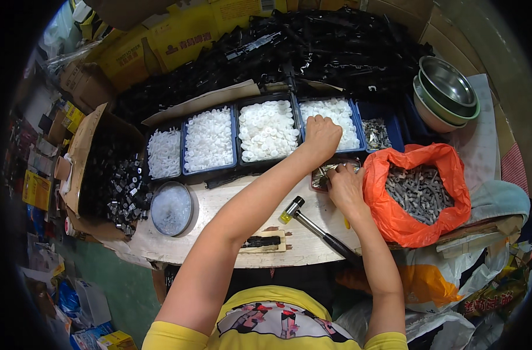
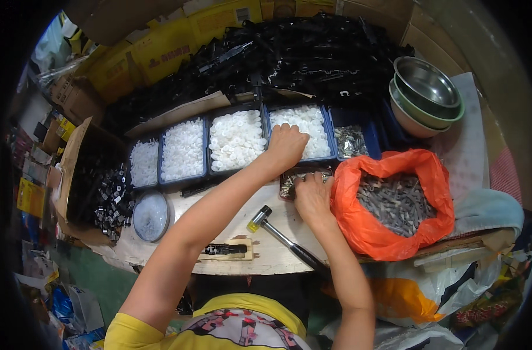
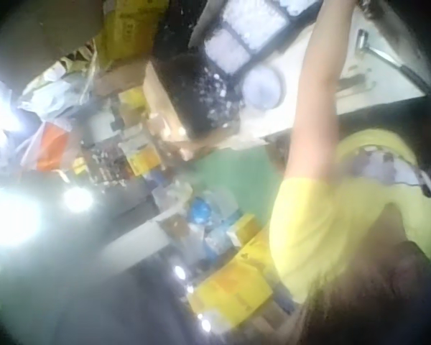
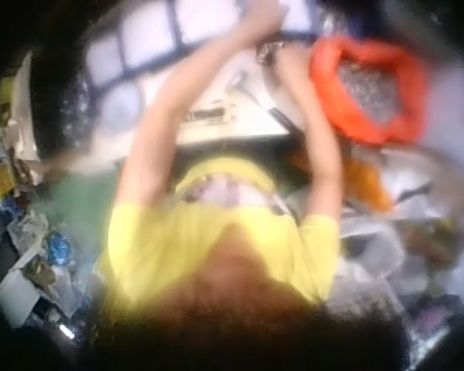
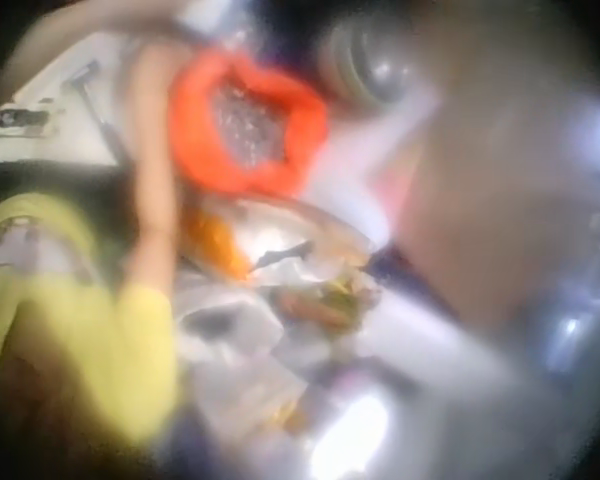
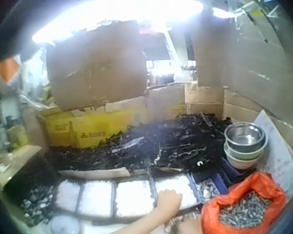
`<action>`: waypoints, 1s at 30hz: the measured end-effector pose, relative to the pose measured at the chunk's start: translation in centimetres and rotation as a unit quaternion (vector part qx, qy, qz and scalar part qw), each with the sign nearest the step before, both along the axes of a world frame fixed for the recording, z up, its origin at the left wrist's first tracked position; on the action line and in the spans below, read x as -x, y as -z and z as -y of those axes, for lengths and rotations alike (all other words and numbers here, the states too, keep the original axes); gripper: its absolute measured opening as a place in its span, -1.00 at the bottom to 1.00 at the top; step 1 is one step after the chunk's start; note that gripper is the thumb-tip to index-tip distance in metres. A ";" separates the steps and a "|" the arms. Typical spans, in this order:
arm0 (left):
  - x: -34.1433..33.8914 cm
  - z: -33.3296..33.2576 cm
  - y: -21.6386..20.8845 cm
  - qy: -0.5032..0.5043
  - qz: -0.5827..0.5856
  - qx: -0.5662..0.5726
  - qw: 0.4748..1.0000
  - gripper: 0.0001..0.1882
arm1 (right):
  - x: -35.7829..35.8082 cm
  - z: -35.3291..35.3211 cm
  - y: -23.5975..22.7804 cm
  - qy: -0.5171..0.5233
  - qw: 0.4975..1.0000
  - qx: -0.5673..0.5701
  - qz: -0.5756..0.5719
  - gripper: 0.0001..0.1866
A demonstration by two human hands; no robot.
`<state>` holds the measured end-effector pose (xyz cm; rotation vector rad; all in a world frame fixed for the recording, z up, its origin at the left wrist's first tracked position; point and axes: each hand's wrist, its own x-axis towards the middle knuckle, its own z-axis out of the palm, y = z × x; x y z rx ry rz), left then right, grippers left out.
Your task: The person assembles small lock mechanisms at a cluttered workbench. They repeatedly pick up a black lock body, insert a white plastic component, and use a hammer to tap the assembly into place on a wooden jig. The person then picks up a metal pin from a red bag and inserts it into the lock before moving the finished unit aside.
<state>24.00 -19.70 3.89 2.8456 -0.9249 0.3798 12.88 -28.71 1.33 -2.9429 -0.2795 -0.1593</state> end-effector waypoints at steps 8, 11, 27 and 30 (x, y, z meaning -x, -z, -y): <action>-1.6 -2.5 -0.8 0.010 -0.079 0.239 0.968 -0.90 | 0.3 0.8 0.6 -0.008 0.995 -0.079 0.056 -0.87; -1.9 -2.8 -1.5 0.008 -0.137 0.309 0.941 -0.88 | 0.4 0.7 0.4 -0.011 0.994 -0.064 0.085 -0.93; 10.9 -11.1 -3.0 0.084 -0.581 0.693 0.420 -0.85 | 4.0 -2.4 -4.3 -0.067 0.850 -0.523 0.016 -0.94; 15.3 -13.6 -0.8 0.095 -0.582 0.734 0.337 -0.86 | 5.7 -3.6 -4.9 -0.081 0.840 -0.535 -0.038 -0.94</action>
